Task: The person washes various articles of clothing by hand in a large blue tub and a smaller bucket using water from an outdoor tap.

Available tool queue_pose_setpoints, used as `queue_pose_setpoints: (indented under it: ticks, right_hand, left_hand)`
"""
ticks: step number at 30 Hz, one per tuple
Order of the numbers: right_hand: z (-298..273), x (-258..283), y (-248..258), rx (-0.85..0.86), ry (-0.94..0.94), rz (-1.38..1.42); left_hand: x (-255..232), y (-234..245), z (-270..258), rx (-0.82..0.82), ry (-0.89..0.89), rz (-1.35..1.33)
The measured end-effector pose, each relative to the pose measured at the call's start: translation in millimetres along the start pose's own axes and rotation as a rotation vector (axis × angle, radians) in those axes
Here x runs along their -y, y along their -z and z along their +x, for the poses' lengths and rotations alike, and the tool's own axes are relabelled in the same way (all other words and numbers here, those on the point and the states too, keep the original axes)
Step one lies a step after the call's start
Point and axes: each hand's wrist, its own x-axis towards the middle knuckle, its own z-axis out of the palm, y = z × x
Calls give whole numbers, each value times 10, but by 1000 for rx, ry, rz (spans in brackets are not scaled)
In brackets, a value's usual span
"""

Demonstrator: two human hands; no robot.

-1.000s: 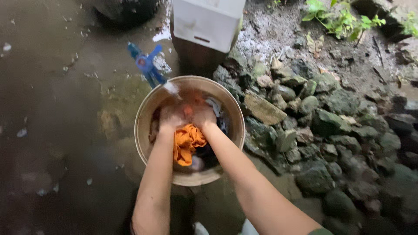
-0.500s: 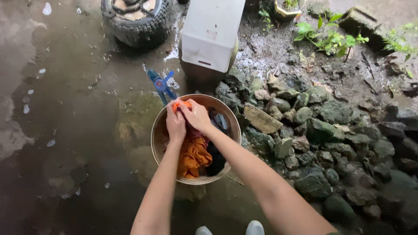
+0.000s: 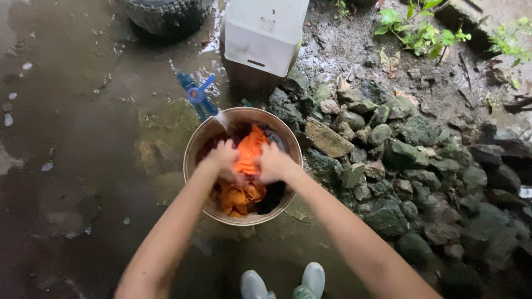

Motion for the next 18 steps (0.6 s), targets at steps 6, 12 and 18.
queue_pose_setpoints:
  ticks: [6, 12, 18]
  right_hand:
    - [-27, 314, -338, 243, -86, -140]
    - [369, 218, -954, -19, -142, -157]
    - [776, 133, -1264, -148, -262, -106]
  left_hand:
    - [435, -1382, 163, -382, -257, 686]
    - [864, -1729, 924, -428, -237, 639]
    - [1040, -1720, 1338, -605, -372, 570]
